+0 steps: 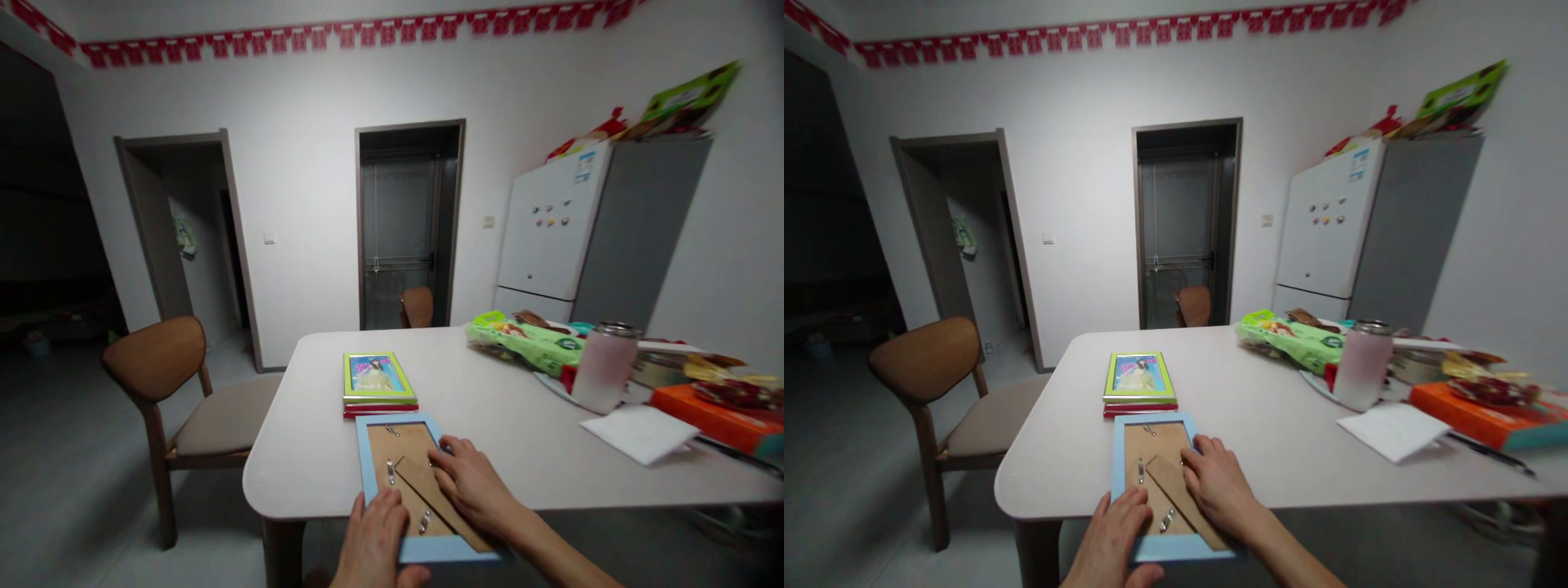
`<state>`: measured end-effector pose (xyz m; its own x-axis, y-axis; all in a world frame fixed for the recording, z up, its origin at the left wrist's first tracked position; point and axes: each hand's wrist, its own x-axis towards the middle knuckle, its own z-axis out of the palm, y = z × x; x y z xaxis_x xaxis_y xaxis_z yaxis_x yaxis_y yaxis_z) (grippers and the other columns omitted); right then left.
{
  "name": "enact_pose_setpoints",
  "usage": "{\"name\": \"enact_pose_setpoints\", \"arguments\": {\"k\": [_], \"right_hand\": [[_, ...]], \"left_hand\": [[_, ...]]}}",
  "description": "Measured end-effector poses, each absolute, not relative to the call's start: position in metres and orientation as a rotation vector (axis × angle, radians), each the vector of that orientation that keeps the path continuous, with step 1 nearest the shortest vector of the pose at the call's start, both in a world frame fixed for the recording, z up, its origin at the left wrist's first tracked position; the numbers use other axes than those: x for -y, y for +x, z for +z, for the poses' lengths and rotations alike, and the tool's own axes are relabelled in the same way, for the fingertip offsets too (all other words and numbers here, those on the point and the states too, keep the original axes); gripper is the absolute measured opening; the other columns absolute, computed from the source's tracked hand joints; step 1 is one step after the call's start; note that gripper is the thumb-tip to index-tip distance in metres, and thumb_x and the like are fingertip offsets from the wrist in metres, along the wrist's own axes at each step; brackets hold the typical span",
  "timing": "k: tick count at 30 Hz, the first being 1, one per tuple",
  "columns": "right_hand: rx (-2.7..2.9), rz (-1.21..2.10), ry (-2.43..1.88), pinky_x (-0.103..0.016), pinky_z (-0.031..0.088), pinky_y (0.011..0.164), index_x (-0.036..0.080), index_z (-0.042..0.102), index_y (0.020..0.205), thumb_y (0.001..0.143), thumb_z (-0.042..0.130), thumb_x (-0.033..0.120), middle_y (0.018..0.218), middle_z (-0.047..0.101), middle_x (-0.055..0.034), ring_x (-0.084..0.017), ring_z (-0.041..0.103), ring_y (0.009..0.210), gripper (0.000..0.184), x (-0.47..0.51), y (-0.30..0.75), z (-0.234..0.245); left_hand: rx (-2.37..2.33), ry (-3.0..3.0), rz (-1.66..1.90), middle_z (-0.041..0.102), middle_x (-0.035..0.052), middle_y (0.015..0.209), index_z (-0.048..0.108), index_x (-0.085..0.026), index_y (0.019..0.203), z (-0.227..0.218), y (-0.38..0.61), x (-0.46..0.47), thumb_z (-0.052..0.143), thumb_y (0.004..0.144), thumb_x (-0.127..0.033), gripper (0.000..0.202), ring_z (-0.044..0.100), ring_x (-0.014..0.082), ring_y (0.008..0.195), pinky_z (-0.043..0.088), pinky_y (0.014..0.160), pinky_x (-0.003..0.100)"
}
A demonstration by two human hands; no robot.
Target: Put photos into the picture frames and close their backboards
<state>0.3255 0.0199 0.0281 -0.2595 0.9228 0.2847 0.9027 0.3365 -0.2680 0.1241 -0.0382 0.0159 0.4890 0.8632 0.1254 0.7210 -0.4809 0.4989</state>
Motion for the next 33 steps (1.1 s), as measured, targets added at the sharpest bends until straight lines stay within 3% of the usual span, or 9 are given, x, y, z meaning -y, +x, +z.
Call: {"name": "enact_pose_setpoints", "arguments": {"k": [3,6,14,20,26,33], "right_hand": [[2.249,0.056,-1.632,-0.031,0.033,0.081,0.018,0.063,0.078,0.077,0.035,0.025,0.093,0.052,-0.0083,-0.019,0.044,0.089,0.029,-0.025,0.324,0.029],[2.252,0.073,-1.604,-0.03,0.033,0.082,0.017,0.063,0.074,0.076,0.034,0.023,0.093,0.052,-0.0087,-0.019,0.044,0.089,0.029,-0.025,0.327,0.027],[2.296,0.129,-1.467,-0.037,0.03,0.088,0.023,0.058,0.099,0.077,0.037,0.029,0.113,0.047,-0.0077,-0.022,0.039,0.104,0.031,0.005,0.324,0.03],[2.508,0.218,-1.161,-0.039,0.03,0.087,0.03,0.059,0.096,0.077,0.042,0.029,0.111,0.048,-0.0046,-0.022,0.038,0.104,0.026,0.035,0.311,0.038],[2.552,0.192,-1.109,-0.038,0.033,0.084,0.029,0.058,0.097,0.076,0.043,0.032,0.109,0.048,-0.0051,-0.022,0.04,0.1,0.025,0.037,0.314,0.041],[2.388,0.19,-1.25,-0.033,0.034,0.081,0.021,0.053,0.104,0.078,0.035,0.025,0.103,0.051,-0.0077,-0.019,0.043,0.093,0.031,0.002,0.291,0.037]], "left_hand": [[-1.385,2.327,0.539,0.041,0.0071,0.126,0.049,-0.02,0.107,0.018,0.125,0.04,0.062,0.063,-0.033,0.047,0.033,0.0237,0.117,0.018,0.099,0.045],[-1.428,2.305,0.511,0.042,0.008,0.126,0.048,-0.018,0.109,0.024,0.126,0.041,0.063,0.064,-0.03,0.049,0.033,0.023,0.117,0.02,0.099,0.043],[-1.458,2.3,0.484,0.043,0.0117,0.124,0.043,-0.013,0.116,0.027,0.127,0.043,0.064,0.062,-0.025,0.059,0.035,0.0244,0.116,0.021,0.1,0.042],[-1.48,2.325,0.511,0.045,0.0109,0.123,0.042,-0.014,0.117,0.025,0.127,0.043,0.064,0.063,-0.025,0.06,0.036,0.0238,0.115,0.022,0.099,0.042],[-1.473,2.303,0.526,0.047,0.0115,0.121,0.042,-0.014,0.117,0.026,0.126,0.043,0.064,0.063,-0.024,0.059,0.037,0.0239,0.115,0.023,0.099,0.042],[-1.446,2.31,0.517,0.046,0.013,0.121,0.046,-0.014,0.114,0.026,0.126,0.043,0.065,0.061,-0.023,0.057,0.038,0.0255,0.114,0.023,0.099,0.043]]}}
